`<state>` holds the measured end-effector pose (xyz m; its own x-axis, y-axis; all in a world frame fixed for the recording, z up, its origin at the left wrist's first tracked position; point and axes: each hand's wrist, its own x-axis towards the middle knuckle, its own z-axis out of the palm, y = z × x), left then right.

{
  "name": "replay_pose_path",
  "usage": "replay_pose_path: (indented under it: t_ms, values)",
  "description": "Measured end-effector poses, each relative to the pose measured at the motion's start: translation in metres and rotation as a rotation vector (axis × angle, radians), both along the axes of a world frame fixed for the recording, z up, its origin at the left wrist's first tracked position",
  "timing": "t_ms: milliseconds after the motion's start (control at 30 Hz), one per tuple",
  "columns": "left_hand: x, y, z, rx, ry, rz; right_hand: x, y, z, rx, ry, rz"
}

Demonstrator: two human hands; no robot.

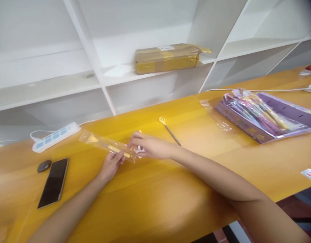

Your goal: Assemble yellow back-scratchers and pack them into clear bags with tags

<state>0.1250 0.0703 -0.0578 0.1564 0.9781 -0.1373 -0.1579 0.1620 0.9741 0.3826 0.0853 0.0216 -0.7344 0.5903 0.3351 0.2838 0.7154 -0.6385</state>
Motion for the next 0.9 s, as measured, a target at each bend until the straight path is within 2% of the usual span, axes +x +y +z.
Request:
replay_pose_path:
  t_ms: [100,200,367,600,900]
  values:
    - [-0.001,0.001,0.0,0.003,0.014,-0.012,-0.001,0.0,0.001,0.161,0.005,0.016]
    - [-0.001,0.001,0.001,0.044,0.011,-0.051,-0.003,0.001,0.002,0.208,0.035,0.025]
    - [-0.002,0.001,-0.002,0.095,0.042,-0.071,-0.009,0.004,-0.005,0.221,0.068,0.055]
    - [-0.003,0.002,-0.006,0.157,0.161,-0.142,-0.022,0.001,-0.024,0.122,0.056,-0.075]
    - [0.004,-0.003,-0.001,0.238,0.177,-0.157,-0.03,-0.007,-0.026,0.128,0.032,-0.169]
